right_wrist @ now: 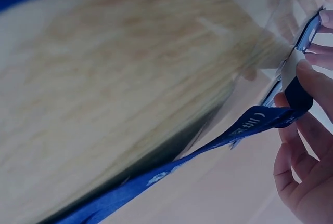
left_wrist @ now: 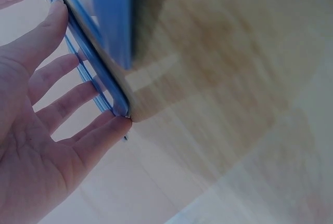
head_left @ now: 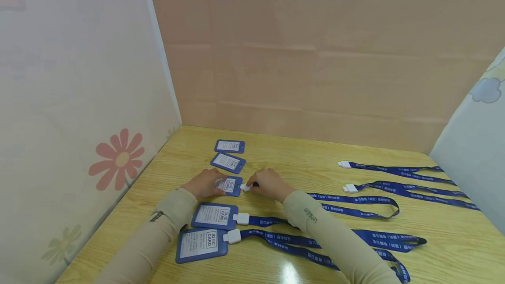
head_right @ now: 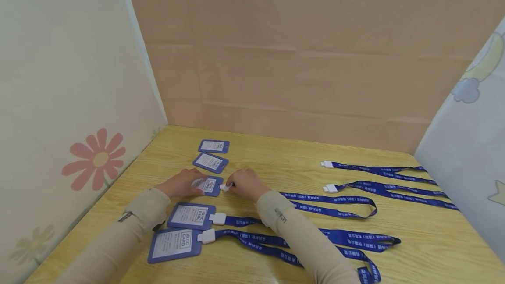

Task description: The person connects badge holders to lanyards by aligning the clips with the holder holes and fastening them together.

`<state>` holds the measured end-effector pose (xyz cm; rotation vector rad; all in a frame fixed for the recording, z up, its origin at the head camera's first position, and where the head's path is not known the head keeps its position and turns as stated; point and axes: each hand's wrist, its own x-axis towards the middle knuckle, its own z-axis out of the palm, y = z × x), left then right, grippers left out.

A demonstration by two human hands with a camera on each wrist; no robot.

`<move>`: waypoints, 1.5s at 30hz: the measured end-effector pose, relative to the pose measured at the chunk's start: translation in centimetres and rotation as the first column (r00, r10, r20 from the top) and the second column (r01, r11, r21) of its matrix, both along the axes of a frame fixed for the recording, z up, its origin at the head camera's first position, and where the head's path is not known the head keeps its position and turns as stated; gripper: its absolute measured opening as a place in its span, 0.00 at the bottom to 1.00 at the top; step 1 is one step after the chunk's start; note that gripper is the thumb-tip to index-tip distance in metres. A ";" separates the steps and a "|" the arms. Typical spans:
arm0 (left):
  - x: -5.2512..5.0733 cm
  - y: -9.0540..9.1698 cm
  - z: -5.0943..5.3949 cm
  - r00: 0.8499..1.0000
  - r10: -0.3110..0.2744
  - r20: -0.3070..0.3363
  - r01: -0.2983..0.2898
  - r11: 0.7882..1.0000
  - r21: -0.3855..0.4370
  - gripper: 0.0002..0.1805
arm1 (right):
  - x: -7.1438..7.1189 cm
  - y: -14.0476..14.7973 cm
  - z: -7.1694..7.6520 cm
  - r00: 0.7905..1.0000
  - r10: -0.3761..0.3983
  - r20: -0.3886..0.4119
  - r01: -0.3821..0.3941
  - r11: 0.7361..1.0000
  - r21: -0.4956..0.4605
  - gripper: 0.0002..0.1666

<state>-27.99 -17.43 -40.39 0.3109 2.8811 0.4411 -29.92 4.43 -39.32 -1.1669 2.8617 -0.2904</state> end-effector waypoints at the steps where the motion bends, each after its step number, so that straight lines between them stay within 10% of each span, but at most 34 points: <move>1: 0.0 0.0 0.0 1.000 0.000 0.001 0.000 1.000 0.001 0.29 | 0.0 0.0 0.0 1.000 -0.003 0.004 0.003 1.000 0.004 0.10; 45: -0.1 0.3 1.0 1.000 0.002 0.014 -0.003 0.999 0.054 0.27 | -0.3 -1.0 0.1 0.998 -0.028 0.047 0.026 0.999 0.038 0.05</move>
